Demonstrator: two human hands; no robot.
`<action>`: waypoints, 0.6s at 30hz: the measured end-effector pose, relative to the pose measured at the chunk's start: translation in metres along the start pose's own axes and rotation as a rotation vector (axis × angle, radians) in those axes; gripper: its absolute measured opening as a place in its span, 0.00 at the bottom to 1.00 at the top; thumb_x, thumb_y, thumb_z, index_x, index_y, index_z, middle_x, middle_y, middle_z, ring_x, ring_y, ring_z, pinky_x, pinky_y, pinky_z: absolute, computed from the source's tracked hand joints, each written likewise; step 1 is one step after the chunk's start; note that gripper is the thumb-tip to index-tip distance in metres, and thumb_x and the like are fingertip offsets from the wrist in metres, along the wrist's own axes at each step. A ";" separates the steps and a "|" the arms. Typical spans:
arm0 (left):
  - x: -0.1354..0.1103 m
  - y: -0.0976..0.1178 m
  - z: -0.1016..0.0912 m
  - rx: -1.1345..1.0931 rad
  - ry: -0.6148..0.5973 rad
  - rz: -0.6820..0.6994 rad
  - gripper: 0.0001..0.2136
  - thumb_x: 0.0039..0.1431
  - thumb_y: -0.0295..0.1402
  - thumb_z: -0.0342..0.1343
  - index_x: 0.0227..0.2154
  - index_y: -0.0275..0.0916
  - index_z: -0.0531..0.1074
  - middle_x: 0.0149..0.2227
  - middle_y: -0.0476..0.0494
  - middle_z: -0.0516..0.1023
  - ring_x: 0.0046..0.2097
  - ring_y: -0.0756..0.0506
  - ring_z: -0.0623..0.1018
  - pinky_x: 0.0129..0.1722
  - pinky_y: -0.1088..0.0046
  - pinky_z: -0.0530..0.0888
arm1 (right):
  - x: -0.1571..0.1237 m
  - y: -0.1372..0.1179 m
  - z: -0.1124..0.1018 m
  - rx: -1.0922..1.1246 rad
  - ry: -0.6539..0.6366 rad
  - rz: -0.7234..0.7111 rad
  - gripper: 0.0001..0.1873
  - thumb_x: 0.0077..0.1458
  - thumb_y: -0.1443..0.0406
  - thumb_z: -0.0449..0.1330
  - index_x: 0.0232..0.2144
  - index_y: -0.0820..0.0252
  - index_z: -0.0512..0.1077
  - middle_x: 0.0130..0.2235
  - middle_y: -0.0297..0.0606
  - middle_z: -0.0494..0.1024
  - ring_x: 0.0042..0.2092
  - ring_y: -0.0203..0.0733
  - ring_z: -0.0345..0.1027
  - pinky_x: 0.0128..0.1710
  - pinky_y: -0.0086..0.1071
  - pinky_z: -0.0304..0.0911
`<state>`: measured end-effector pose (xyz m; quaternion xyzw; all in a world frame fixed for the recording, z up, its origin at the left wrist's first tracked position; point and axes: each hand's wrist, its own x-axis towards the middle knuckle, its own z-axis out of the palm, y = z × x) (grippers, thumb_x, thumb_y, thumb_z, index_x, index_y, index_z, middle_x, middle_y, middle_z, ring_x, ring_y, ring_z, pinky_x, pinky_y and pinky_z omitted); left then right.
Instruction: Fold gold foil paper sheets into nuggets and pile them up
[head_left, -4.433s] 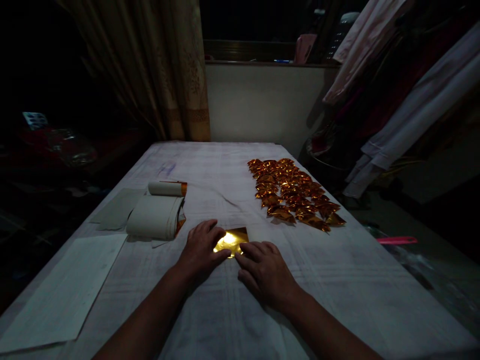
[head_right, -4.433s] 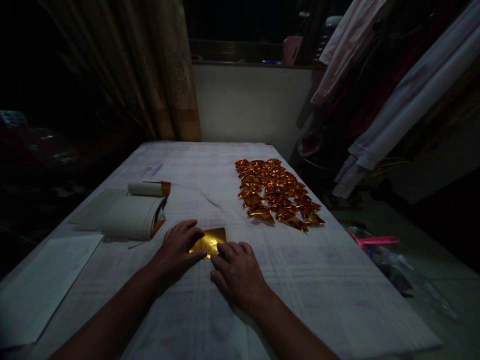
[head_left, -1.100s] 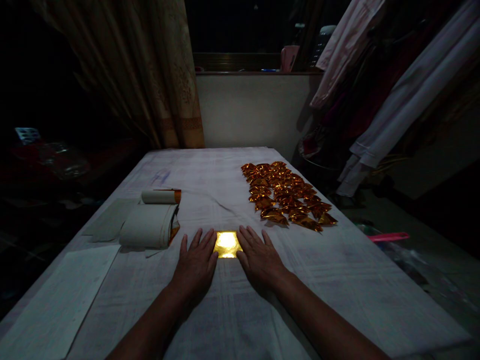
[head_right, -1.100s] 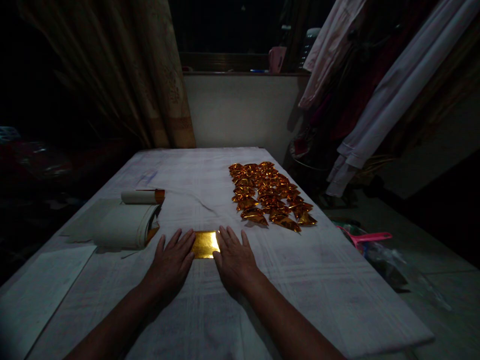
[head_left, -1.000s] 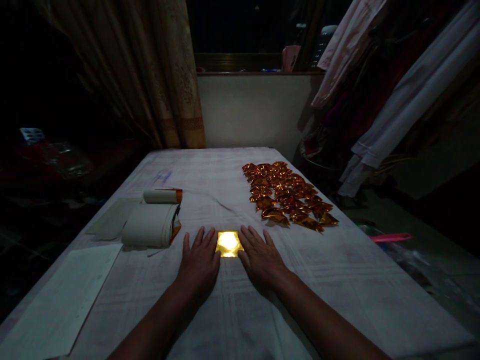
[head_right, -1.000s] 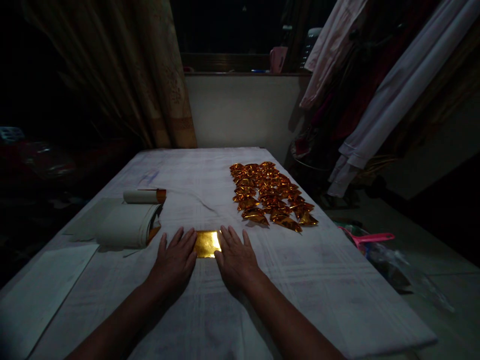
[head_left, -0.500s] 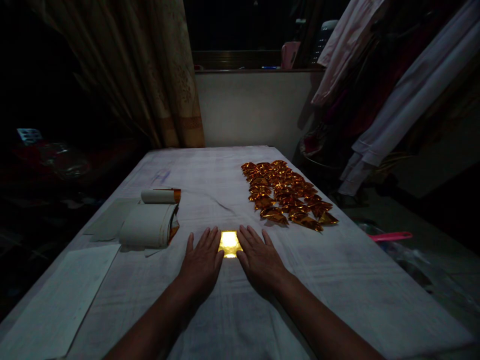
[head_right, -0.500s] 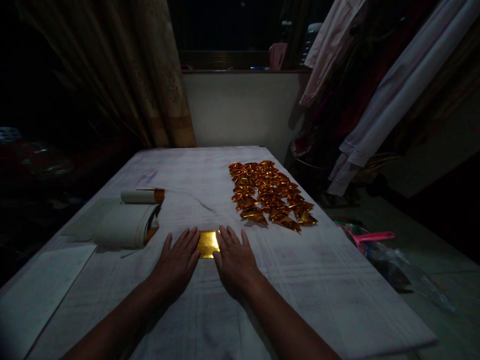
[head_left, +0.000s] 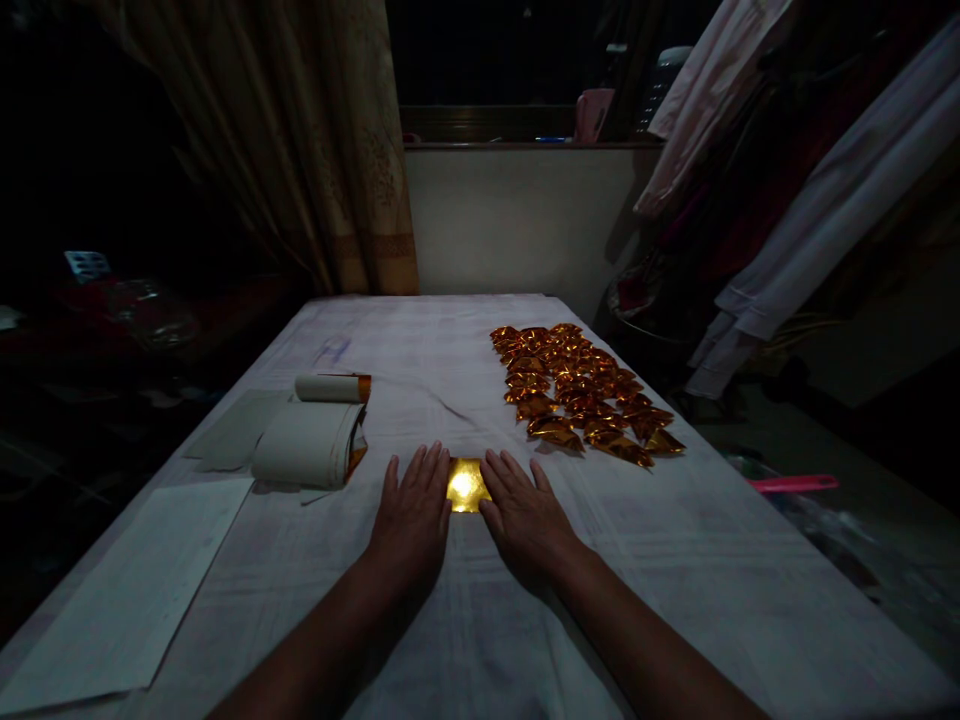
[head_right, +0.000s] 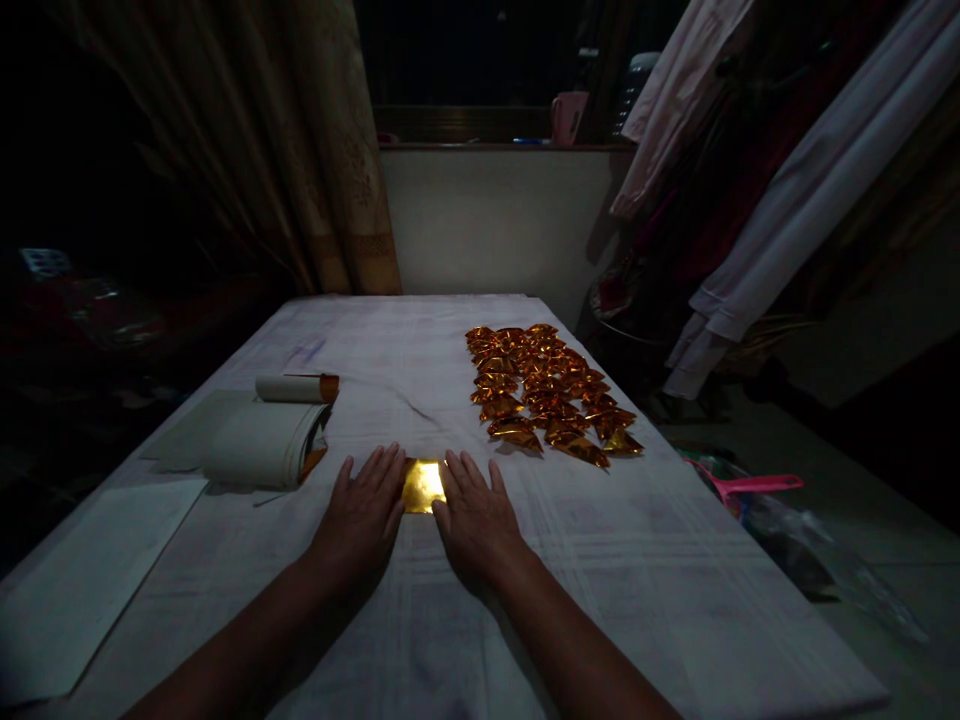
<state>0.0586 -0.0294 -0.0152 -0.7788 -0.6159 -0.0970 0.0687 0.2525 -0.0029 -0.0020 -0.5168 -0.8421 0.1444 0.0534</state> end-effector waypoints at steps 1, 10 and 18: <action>0.001 0.002 0.000 -0.005 0.016 -0.002 0.27 0.66 0.29 0.44 0.68 0.35 0.57 0.70 0.33 0.58 0.71 0.35 0.57 0.69 0.45 0.49 | 0.000 0.000 0.000 0.002 -0.002 0.000 0.30 0.70 0.58 0.44 0.69 0.64 0.54 0.72 0.42 0.49 0.73 0.51 0.39 0.70 0.58 0.34; -0.001 -0.015 -0.018 -0.282 0.012 0.295 0.11 0.64 0.34 0.58 0.48 0.46 0.77 0.55 0.42 0.79 0.61 0.39 0.73 0.68 0.47 0.56 | -0.002 0.001 0.004 0.008 0.056 -0.009 0.29 0.69 0.59 0.45 0.68 0.65 0.58 0.71 0.45 0.53 0.72 0.52 0.42 0.70 0.57 0.37; 0.004 -0.013 -0.014 -0.307 0.064 0.241 0.07 0.64 0.31 0.58 0.44 0.43 0.77 0.46 0.44 0.83 0.47 0.43 0.82 0.64 0.50 0.62 | -0.006 0.007 0.001 0.052 0.278 -0.167 0.17 0.60 0.61 0.60 0.51 0.54 0.77 0.65 0.45 0.67 0.69 0.57 0.51 0.68 0.57 0.41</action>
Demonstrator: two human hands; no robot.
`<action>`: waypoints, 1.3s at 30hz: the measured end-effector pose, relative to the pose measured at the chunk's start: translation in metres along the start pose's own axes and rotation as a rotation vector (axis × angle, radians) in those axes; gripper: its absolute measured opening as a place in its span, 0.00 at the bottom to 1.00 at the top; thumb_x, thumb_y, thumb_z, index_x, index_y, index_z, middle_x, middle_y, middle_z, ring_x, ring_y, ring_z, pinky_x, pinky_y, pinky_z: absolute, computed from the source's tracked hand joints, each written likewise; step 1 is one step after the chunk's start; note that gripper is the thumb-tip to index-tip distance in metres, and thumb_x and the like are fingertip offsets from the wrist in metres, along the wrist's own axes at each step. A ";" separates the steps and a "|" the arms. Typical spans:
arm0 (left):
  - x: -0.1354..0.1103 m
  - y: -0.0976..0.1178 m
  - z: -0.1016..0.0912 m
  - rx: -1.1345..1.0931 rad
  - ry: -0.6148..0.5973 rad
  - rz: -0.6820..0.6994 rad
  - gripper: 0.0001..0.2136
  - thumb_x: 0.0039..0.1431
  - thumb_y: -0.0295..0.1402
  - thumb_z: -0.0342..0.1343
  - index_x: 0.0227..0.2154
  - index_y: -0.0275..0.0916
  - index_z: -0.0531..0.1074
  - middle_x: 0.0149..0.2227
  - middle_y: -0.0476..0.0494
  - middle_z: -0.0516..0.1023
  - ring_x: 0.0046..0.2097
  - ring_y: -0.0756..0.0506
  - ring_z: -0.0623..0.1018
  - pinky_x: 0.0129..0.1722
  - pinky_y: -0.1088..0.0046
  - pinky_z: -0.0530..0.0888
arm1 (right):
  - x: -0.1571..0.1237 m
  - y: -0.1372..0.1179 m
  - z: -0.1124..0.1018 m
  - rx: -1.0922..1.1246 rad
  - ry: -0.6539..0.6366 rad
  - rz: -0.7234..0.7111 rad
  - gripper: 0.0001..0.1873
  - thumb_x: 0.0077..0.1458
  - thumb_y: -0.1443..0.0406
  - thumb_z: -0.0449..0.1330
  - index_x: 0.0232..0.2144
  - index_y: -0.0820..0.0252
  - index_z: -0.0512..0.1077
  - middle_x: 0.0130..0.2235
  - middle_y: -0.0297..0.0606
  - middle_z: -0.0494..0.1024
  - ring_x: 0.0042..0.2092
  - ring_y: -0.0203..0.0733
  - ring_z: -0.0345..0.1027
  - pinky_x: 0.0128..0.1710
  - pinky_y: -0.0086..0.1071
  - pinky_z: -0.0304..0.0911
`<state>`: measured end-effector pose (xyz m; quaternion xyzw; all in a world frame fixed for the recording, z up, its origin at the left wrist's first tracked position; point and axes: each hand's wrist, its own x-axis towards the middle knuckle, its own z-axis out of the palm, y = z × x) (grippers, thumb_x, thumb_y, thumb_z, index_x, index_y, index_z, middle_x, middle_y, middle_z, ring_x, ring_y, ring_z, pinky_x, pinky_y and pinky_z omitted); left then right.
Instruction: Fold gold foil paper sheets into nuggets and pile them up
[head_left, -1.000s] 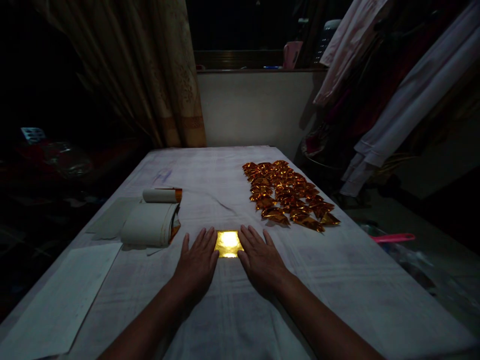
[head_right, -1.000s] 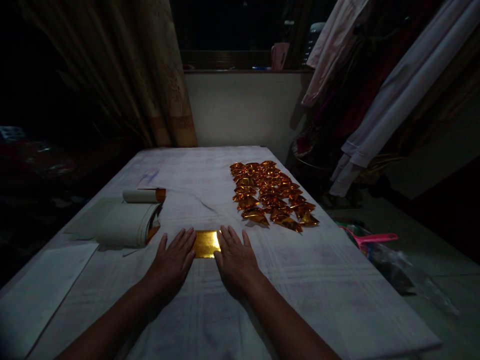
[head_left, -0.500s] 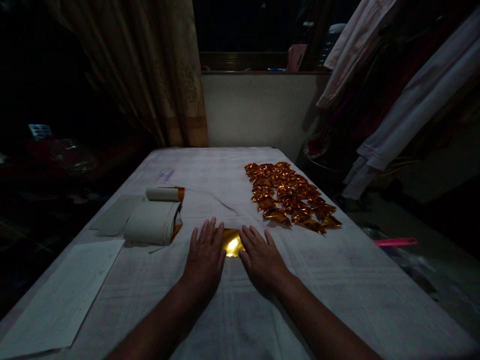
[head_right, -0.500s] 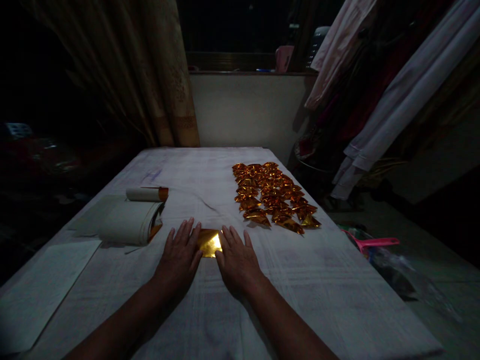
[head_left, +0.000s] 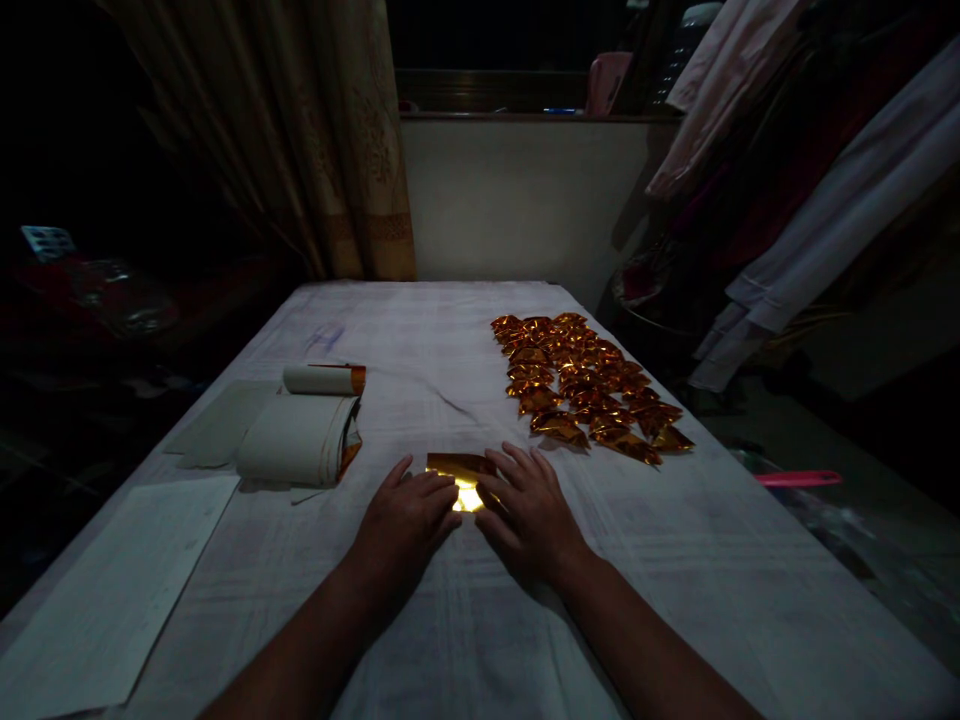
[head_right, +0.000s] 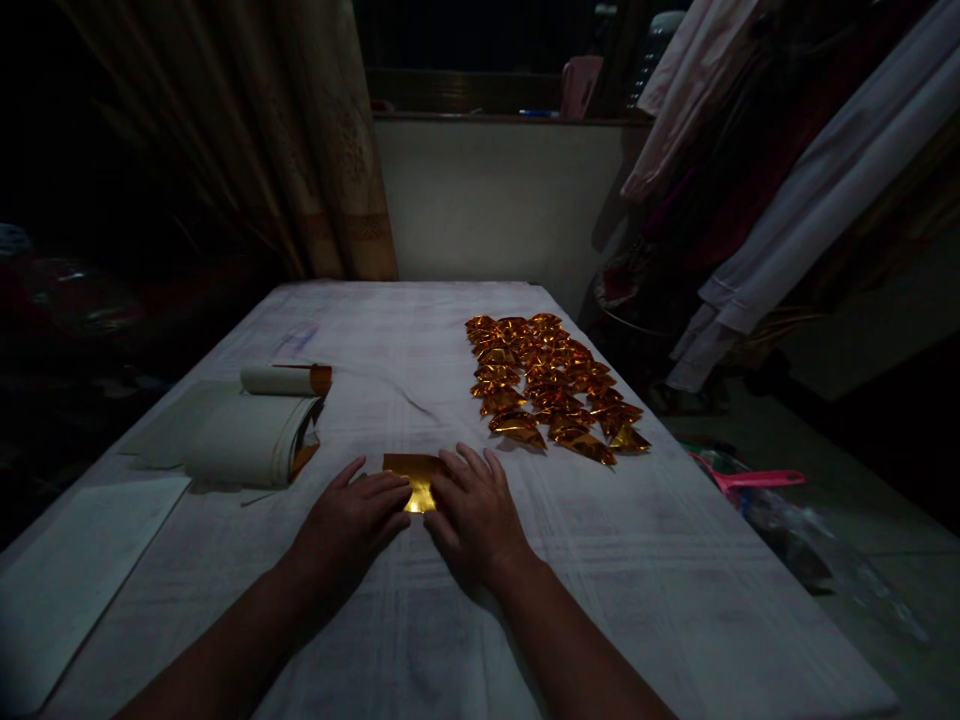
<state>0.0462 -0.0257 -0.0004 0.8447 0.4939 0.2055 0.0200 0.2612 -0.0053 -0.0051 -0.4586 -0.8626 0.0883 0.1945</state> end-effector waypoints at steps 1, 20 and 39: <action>0.000 0.000 0.001 0.006 0.010 0.002 0.07 0.64 0.30 0.57 0.44 0.43 0.77 0.46 0.44 0.83 0.47 0.43 0.82 0.64 0.51 0.62 | 0.000 0.000 -0.001 0.013 0.001 -0.025 0.14 0.59 0.61 0.61 0.47 0.53 0.78 0.65 0.43 0.68 0.68 0.56 0.52 0.68 0.57 0.42; -0.003 -0.010 -0.005 -0.078 0.058 -0.123 0.10 0.69 0.34 0.49 0.36 0.41 0.75 0.45 0.42 0.81 0.47 0.43 0.79 0.60 0.51 0.66 | 0.001 0.012 0.005 0.074 0.055 0.124 0.10 0.61 0.63 0.59 0.37 0.49 0.82 0.62 0.40 0.71 0.68 0.58 0.53 0.65 0.59 0.45; -0.003 -0.019 0.003 -0.071 0.102 -0.342 0.14 0.65 0.38 0.54 0.24 0.41 0.73 0.48 0.41 0.79 0.56 0.36 0.72 0.57 0.49 0.66 | 0.010 0.007 0.008 0.105 0.094 0.293 0.10 0.60 0.62 0.58 0.28 0.55 0.76 0.59 0.43 0.75 0.67 0.57 0.55 0.64 0.55 0.47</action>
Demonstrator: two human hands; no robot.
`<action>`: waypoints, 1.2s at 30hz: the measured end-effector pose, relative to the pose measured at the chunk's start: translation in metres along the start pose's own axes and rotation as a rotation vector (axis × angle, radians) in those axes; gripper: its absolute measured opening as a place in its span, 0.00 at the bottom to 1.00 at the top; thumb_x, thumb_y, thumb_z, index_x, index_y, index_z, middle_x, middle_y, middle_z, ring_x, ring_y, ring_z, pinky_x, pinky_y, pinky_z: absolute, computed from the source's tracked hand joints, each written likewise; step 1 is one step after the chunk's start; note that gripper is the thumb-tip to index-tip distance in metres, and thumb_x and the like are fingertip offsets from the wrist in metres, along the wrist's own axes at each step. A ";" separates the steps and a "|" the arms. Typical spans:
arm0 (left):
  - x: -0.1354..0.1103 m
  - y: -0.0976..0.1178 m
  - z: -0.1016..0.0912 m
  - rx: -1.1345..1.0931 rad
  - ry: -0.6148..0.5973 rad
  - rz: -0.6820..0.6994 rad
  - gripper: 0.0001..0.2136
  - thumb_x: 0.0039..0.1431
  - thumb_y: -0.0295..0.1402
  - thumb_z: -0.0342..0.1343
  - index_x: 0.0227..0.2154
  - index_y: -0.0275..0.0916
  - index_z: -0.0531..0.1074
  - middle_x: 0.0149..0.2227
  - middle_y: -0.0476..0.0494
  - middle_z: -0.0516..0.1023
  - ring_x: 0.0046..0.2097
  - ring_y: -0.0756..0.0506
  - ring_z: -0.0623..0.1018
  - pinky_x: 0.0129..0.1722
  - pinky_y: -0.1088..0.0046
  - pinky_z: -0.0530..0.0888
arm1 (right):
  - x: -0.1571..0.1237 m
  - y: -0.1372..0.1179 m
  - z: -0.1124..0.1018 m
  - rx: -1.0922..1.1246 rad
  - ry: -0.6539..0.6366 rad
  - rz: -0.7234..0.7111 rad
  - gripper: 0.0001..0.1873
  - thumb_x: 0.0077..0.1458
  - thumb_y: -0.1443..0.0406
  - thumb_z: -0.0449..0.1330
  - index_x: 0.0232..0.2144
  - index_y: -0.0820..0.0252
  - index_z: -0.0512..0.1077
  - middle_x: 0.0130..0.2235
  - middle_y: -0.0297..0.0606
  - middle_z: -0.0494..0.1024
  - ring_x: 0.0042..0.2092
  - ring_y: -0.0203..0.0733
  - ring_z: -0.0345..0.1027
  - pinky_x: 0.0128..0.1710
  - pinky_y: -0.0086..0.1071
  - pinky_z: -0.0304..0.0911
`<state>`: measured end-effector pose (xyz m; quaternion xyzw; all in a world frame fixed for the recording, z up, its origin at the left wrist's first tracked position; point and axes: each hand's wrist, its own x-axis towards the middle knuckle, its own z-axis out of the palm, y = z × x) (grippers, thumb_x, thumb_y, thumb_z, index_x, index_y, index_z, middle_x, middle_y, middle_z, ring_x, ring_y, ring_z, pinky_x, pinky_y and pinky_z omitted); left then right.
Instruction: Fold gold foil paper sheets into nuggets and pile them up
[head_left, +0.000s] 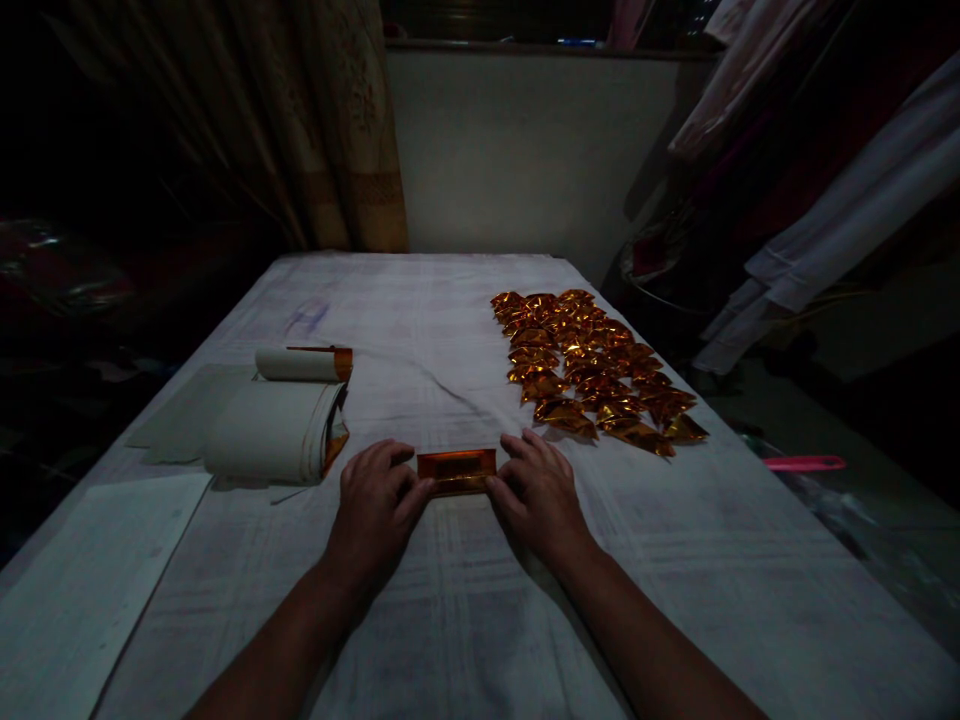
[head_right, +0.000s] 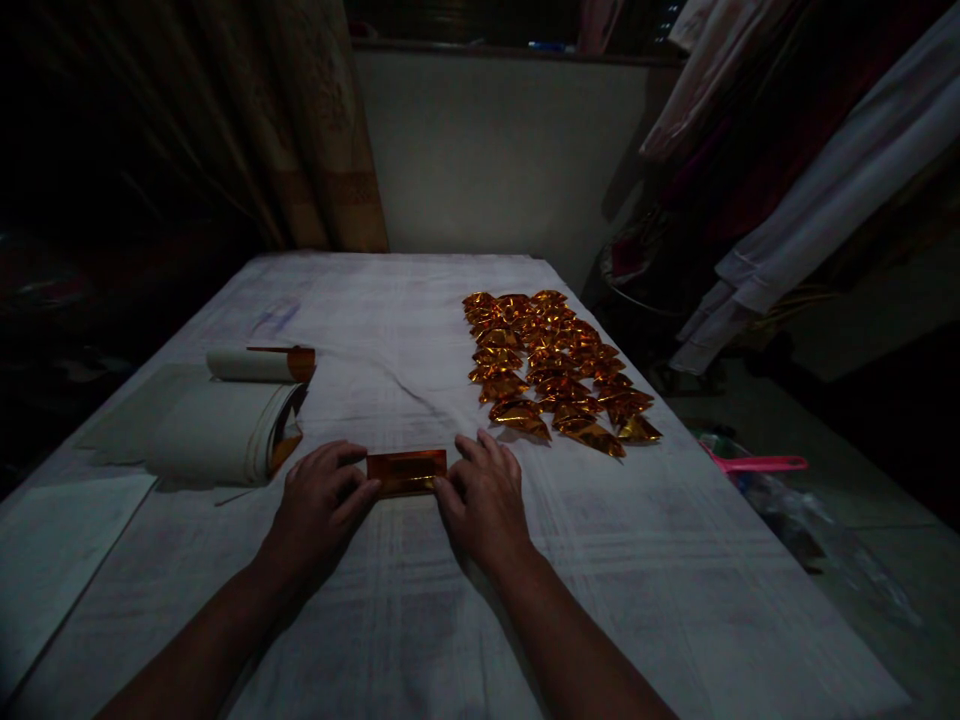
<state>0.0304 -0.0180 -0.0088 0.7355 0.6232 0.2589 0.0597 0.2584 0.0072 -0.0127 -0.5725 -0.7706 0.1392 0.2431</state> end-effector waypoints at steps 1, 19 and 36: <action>0.000 0.000 0.000 0.002 -0.004 -0.004 0.14 0.65 0.38 0.54 0.24 0.41 0.73 0.48 0.40 0.79 0.56 0.36 0.72 0.57 0.49 0.66 | 0.000 0.000 0.000 0.001 0.003 0.003 0.11 0.60 0.62 0.58 0.28 0.55 0.76 0.58 0.43 0.75 0.66 0.57 0.56 0.64 0.55 0.47; 0.005 0.011 -0.004 -0.017 -0.038 -0.070 0.13 0.62 0.35 0.57 0.22 0.40 0.70 0.46 0.40 0.78 0.53 0.36 0.74 0.54 0.51 0.67 | -0.001 0.001 0.004 0.002 0.065 -0.041 0.08 0.59 0.64 0.59 0.27 0.56 0.72 0.57 0.45 0.76 0.63 0.58 0.61 0.62 0.58 0.50; 0.001 0.008 -0.004 0.083 0.054 -0.019 0.06 0.63 0.33 0.54 0.31 0.40 0.73 0.49 0.37 0.77 0.53 0.35 0.74 0.53 0.51 0.69 | 0.000 0.004 0.011 0.014 0.101 -0.060 0.09 0.56 0.65 0.60 0.41 0.55 0.71 0.58 0.47 0.75 0.63 0.57 0.62 0.62 0.58 0.50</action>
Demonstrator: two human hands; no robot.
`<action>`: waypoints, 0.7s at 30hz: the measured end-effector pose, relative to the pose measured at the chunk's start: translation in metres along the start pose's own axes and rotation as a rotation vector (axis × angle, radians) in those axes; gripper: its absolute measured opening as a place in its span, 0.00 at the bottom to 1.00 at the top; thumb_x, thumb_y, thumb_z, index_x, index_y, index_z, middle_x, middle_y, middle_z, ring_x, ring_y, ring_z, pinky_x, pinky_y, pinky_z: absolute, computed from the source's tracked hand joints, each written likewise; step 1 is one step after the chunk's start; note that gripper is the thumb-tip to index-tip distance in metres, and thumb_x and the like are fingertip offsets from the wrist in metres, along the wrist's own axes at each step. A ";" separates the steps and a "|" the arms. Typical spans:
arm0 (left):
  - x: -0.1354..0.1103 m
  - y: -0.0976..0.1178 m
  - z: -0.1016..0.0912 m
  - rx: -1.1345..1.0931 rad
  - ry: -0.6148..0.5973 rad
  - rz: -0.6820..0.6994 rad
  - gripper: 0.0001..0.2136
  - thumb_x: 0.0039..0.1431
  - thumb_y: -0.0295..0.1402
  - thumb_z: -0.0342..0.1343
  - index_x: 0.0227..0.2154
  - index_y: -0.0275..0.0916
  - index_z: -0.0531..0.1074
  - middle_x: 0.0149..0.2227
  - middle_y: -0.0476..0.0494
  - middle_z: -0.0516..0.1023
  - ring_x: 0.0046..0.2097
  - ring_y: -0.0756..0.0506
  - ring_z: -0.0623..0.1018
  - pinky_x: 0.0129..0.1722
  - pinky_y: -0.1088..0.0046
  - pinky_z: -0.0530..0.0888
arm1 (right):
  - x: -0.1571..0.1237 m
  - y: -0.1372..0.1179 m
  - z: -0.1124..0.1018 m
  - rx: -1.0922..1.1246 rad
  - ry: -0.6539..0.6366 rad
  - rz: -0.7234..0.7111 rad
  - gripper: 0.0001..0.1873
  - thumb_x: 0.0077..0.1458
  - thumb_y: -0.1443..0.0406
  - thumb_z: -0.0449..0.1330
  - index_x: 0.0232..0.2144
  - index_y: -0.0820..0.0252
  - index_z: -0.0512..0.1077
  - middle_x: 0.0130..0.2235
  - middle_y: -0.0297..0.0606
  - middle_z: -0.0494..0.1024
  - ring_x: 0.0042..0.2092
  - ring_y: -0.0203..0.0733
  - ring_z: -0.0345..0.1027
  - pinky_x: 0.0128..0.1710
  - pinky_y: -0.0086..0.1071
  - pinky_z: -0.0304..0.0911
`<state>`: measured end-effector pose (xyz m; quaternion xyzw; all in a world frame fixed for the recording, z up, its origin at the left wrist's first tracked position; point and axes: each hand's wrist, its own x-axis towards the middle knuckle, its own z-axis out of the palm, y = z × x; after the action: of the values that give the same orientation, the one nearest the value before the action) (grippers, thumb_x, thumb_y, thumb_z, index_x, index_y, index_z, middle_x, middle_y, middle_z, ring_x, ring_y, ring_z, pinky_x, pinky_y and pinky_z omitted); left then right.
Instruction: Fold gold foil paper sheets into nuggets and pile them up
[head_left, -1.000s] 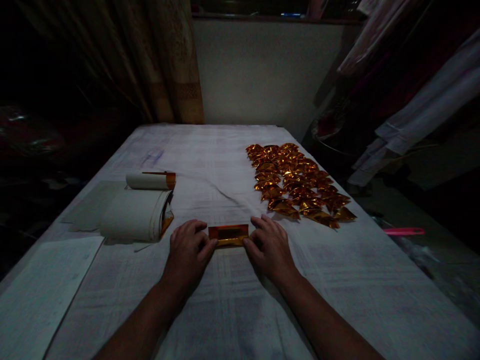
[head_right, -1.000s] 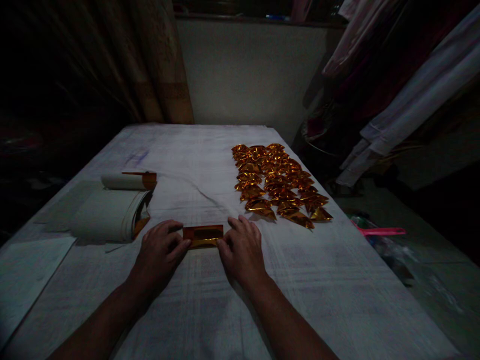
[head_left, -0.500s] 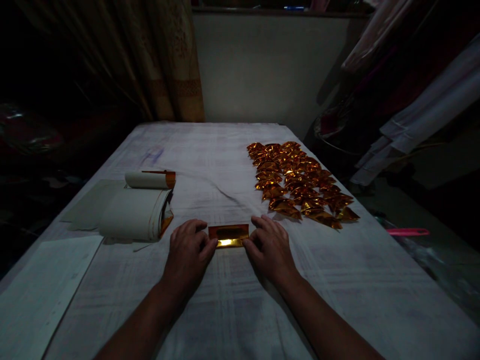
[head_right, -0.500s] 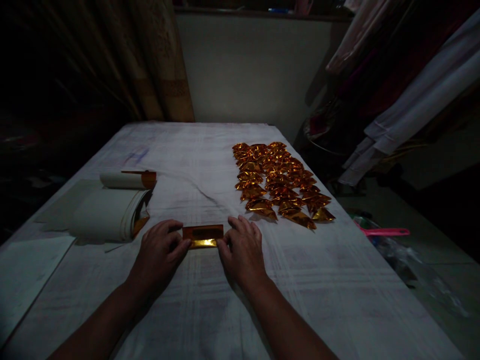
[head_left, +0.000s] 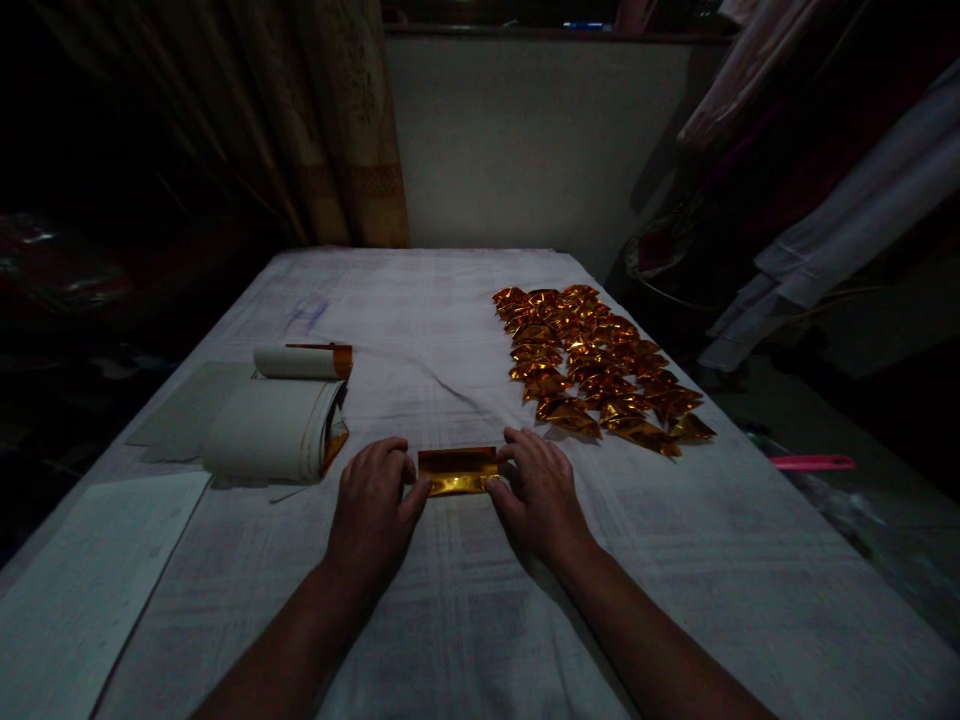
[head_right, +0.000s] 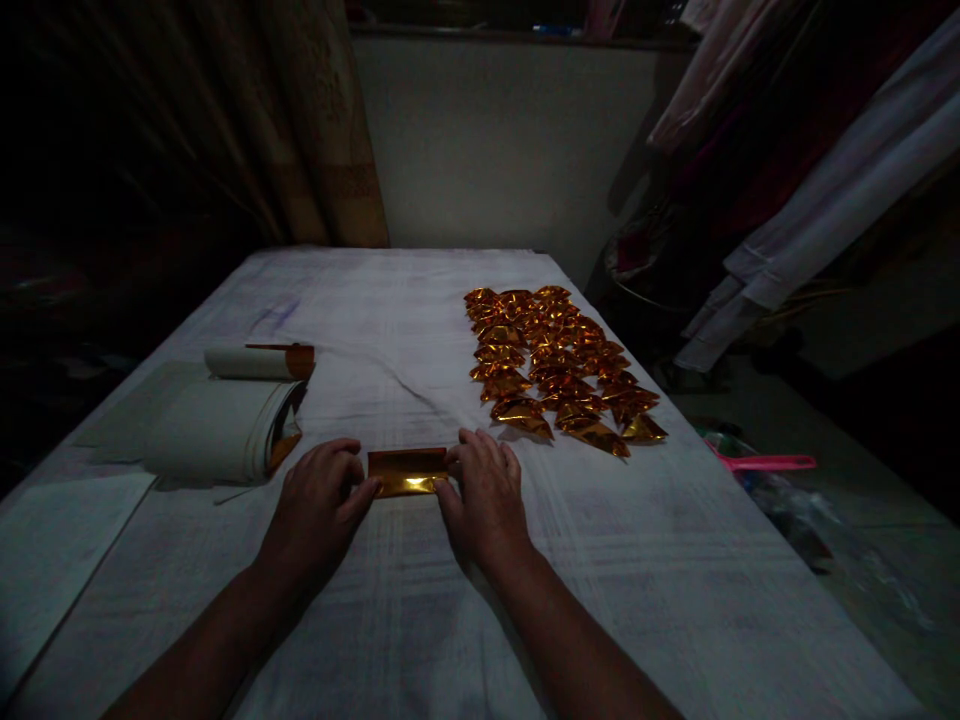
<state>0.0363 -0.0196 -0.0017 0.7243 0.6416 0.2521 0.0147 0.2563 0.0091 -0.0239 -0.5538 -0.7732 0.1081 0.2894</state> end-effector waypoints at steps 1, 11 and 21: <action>-0.001 0.002 0.000 0.022 0.033 0.038 0.05 0.64 0.32 0.54 0.34 0.40 0.74 0.50 0.36 0.77 0.53 0.35 0.74 0.53 0.51 0.69 | 0.000 0.000 0.001 -0.005 -0.002 -0.004 0.10 0.56 0.65 0.59 0.42 0.55 0.71 0.58 0.47 0.74 0.63 0.57 0.61 0.62 0.58 0.51; -0.019 0.037 0.008 0.039 -0.078 0.341 0.15 0.64 0.30 0.54 0.53 0.44 0.74 0.54 0.43 0.78 0.58 0.39 0.71 0.63 0.53 0.59 | -0.001 0.001 0.002 -0.030 -0.026 -0.008 0.04 0.57 0.64 0.61 0.37 0.56 0.71 0.59 0.47 0.74 0.65 0.57 0.59 0.64 0.57 0.49; -0.024 0.015 -0.010 0.162 -0.127 0.304 0.15 0.66 0.35 0.51 0.53 0.49 0.76 0.57 0.39 0.76 0.59 0.35 0.72 0.62 0.47 0.59 | 0.001 -0.004 -0.005 -0.012 -0.087 0.025 0.03 0.59 0.65 0.59 0.37 0.56 0.72 0.60 0.47 0.72 0.66 0.57 0.57 0.64 0.58 0.48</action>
<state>0.0454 -0.0474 0.0038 0.8263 0.5405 0.1524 -0.0417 0.2563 0.0077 -0.0175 -0.5600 -0.7787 0.1310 0.2508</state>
